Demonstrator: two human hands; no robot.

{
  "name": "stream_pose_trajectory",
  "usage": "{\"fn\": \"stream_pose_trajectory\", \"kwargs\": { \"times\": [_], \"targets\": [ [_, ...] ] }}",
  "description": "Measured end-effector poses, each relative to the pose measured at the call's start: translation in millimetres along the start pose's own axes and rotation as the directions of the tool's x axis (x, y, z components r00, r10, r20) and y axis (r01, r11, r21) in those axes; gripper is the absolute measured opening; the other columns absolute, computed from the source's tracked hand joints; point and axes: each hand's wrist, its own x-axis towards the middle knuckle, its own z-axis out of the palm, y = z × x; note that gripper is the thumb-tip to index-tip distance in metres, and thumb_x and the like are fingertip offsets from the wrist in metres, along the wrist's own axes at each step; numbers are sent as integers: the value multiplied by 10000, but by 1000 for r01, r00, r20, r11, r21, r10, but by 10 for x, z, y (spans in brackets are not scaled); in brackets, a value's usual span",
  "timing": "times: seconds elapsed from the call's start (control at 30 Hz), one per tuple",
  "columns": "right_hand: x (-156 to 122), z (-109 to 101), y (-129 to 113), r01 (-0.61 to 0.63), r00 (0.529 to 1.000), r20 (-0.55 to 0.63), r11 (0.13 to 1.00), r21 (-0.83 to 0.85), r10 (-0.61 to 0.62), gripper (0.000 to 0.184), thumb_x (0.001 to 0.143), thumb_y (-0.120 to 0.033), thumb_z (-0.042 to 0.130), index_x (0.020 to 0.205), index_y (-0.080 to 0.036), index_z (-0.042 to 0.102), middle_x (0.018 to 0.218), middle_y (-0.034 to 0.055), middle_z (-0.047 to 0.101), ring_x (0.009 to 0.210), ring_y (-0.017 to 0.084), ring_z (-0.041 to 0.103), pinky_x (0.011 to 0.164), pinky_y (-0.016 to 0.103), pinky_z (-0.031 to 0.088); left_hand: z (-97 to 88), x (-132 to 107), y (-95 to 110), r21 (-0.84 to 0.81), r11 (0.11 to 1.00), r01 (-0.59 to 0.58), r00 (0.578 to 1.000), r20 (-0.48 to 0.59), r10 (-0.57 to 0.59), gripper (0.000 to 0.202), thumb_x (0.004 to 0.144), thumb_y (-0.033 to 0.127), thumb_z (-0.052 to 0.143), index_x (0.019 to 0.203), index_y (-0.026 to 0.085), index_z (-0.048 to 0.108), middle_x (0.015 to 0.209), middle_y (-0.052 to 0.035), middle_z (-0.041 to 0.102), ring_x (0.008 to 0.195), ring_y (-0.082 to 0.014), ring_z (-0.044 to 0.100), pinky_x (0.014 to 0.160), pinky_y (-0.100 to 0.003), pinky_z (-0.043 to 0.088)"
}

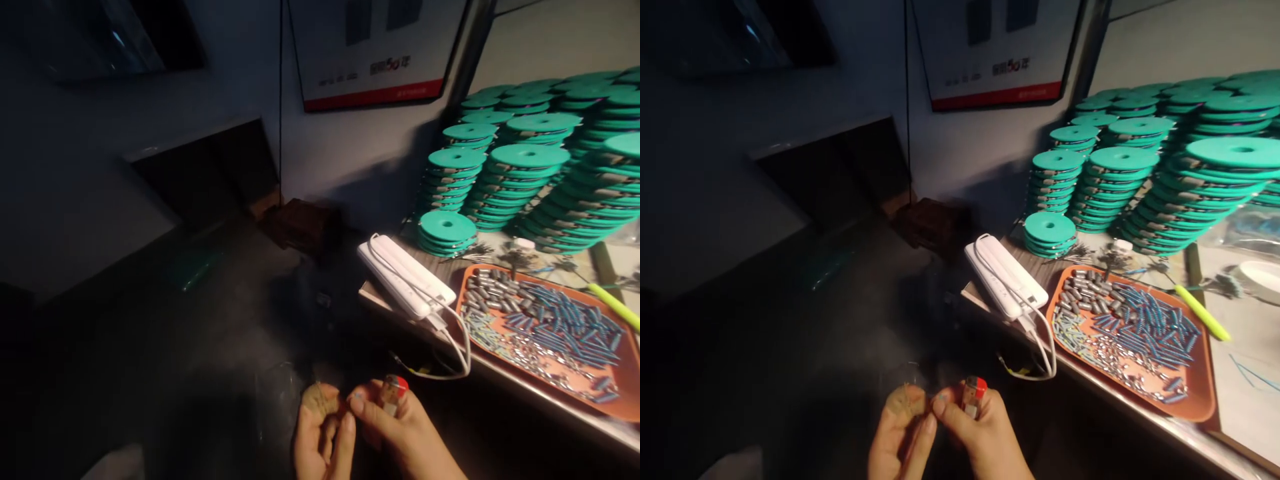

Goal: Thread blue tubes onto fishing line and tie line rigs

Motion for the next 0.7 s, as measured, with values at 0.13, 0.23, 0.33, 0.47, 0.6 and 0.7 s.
{"fn": "stream_pose_trajectory", "kwargs": {
  "times": [0.13,0.23,0.33,0.47,0.6,0.7],
  "targets": [
    [23,-41,59,-79,996,30,997,-2,79,348,580,-433,744,572,-120,591,428,-58,395,397,39,289,413,196,180,-190,30,-108,59,974,218,952,206,-226,342,562,445,725,744,163,660,646,-54,643,611,-173,601,607,-228,488],
    [17,-66,73,-123,992,39,992,-19,123,357,570,-436,750,574,-113,598,413,-58,394,390,33,285,410,187,177,-273,60,-142,148,964,219,927,277,-253,266,581,417,715,581,163,636,540,-13,560,543,-134,525,572,-203,452],
    [1,-71,70,-146,989,35,989,-24,146,342,529,-401,781,566,-110,604,420,-53,413,397,32,296,413,183,184,-300,85,-158,178,963,203,922,297,-249,270,595,428,700,589,161,656,548,-17,556,562,-138,500,581,-210,437],
    [-10,-51,69,-162,987,2,987,-21,162,337,496,-384,799,569,-112,613,407,-58,409,387,33,307,407,182,183,-292,93,-150,152,963,223,914,309,-261,254,592,411,710,568,163,663,535,-18,552,553,-140,488,568,-219,428],
    [-16,-22,77,-130,991,-42,990,-62,127,377,509,-443,776,571,-109,613,407,-59,403,366,27,294,387,182,187,-239,74,-42,84,960,266,920,275,-279,229,564,377,743,554,159,672,520,-15,585,549,-137,524,561,-197,437],
    [-25,-3,87,-121,991,-60,991,-48,118,383,511,-452,770,582,-109,616,398,-65,394,354,24,280,376,182,184,-178,55,58,6,956,293,927,244,-286,215,556,363,756,573,158,693,497,-14,611,521,-130,550,551,-187,453]
  ]
}}
